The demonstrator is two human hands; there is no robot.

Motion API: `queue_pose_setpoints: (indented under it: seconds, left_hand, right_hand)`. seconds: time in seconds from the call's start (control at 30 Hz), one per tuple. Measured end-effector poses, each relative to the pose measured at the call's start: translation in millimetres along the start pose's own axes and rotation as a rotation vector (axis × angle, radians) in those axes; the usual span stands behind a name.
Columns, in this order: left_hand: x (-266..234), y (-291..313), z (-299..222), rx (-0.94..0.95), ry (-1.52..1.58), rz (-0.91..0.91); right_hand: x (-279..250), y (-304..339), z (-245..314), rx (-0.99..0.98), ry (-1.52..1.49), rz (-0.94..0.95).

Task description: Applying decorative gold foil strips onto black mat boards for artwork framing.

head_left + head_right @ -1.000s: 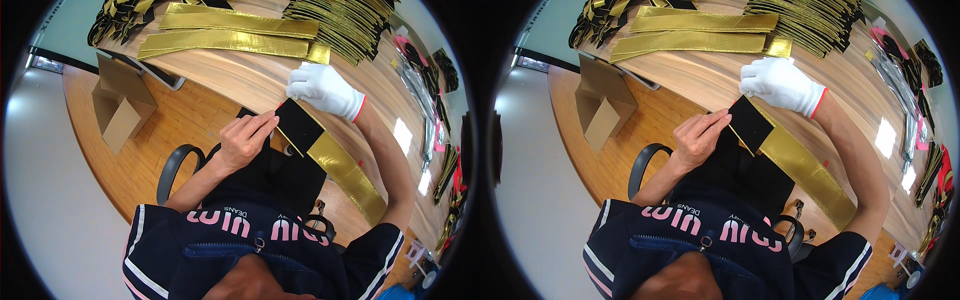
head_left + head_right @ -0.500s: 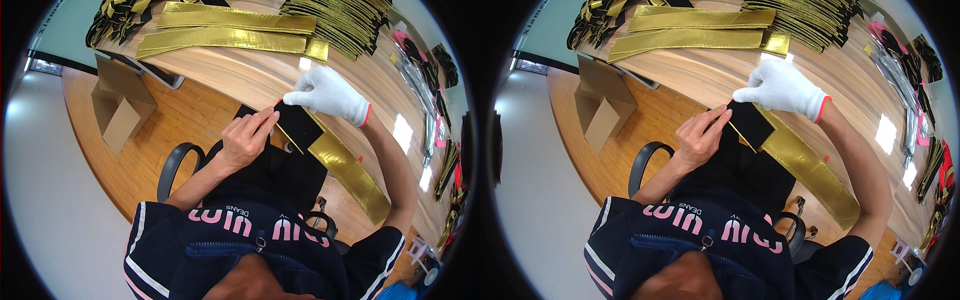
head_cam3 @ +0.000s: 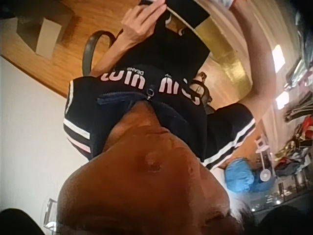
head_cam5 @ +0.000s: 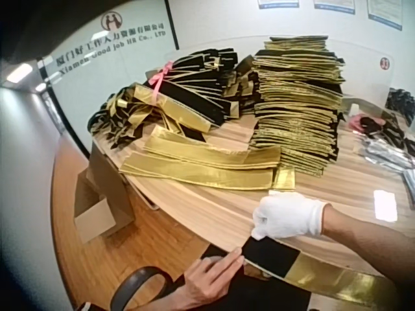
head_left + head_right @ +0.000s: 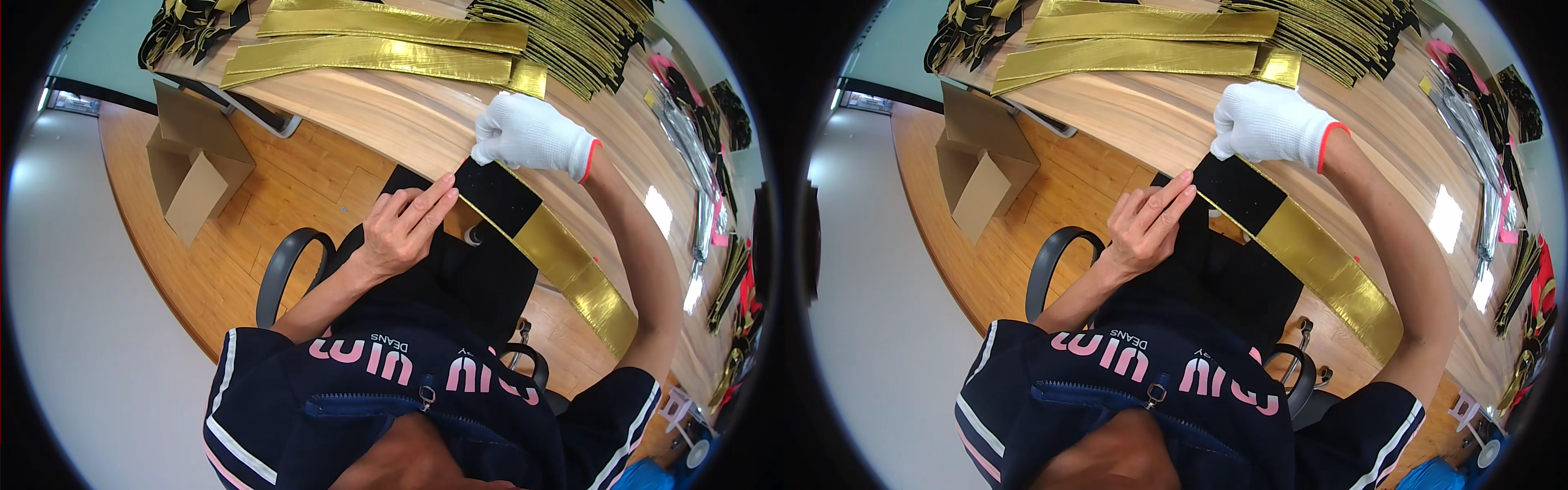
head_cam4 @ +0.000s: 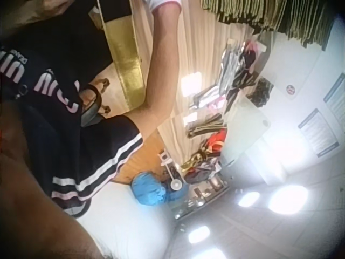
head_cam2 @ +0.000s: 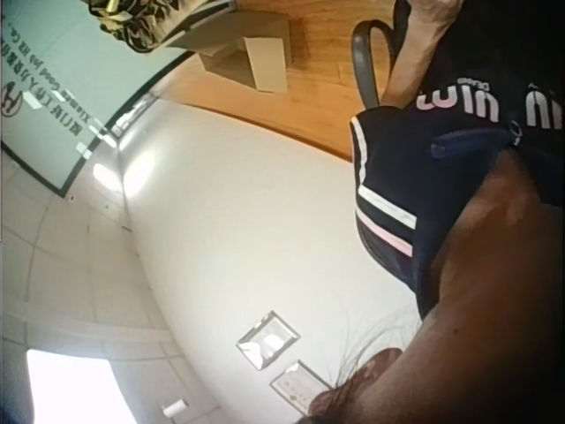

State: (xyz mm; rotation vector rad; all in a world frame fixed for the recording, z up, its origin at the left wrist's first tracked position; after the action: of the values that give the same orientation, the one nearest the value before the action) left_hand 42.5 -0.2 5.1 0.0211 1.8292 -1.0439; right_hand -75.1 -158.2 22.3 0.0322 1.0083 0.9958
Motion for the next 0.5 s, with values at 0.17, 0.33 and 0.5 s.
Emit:
queue_pose_setpoints:
  seconds: [0.17, 0.33, 0.5]
  left_hand:
    - [4, 4, 2, 0.001, -0.087, 0.048]
    - [3, 6, 5, 0.011, -0.089, 0.040]
    - [-3, 0, 2, -0.022, -0.081, 0.043]
  right_hand:
    - [-6, -6, 11, 0.011, 0.149, 0.001]
    - [-3, -9, 1, 0.112, 0.014, 0.095]
    - [-3, -10, -6, 0.146, -0.153, 0.118]
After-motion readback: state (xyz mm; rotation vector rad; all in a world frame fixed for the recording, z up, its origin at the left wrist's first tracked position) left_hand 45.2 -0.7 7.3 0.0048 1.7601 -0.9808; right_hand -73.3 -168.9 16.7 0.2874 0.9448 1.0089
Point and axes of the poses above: each hand's wrist, its own y-axis away from the middle knuckle, its own x-axis out of the palm, z = x × y, the point moved 9 cm from there along -y, towards the middle knuckle, and after that the axes turned 7 degrees about z, right-handed, at the moved point
